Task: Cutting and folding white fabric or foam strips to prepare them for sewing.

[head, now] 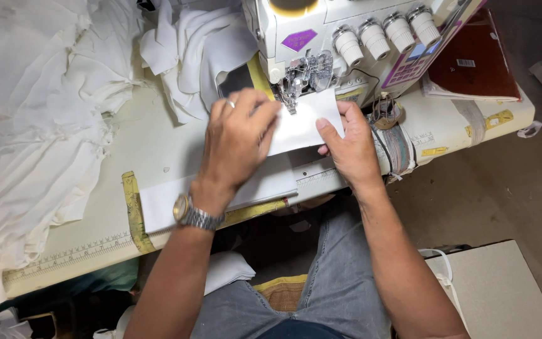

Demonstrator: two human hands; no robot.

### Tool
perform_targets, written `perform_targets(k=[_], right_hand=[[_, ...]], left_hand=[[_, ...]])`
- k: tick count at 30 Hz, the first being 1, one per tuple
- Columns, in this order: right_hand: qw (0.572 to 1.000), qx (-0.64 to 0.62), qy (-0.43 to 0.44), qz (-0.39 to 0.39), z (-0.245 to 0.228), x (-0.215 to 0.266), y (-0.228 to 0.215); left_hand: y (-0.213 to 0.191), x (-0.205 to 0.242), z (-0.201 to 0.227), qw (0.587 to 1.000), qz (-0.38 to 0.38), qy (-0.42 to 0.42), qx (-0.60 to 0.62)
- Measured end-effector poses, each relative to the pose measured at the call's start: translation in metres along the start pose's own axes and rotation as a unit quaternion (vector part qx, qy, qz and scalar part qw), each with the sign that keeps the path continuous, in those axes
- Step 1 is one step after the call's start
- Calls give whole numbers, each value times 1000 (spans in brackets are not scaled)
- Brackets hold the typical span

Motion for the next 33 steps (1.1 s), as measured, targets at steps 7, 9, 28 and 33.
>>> perform_targets(k=[7, 9, 28, 33], right_hand=[[1000, -4, -9, 22, 21, 5, -4], [997, 48, -34, 54, 20, 1, -1], [943, 246, -176, -139, 3, 52, 47], [880, 393, -43, -263, 43, 44, 57]], left_hand=[[4, 25, 8, 996, -11, -53, 76], [10, 23, -4, 994, -1, -64, 89], [43, -42, -100, 990, 19, -132, 35], [-42, 41, -63, 978, 104, -136, 116]])
Point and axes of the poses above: each hand's wrist, its own x-axis away from the middle knuckle, its own y-axis out of the palm, z = x × y, the point moved 1 cm from there along -x, towards the middle knuckle, and after that the axes turned 2 degrees about -x, right-handed, at the moved point
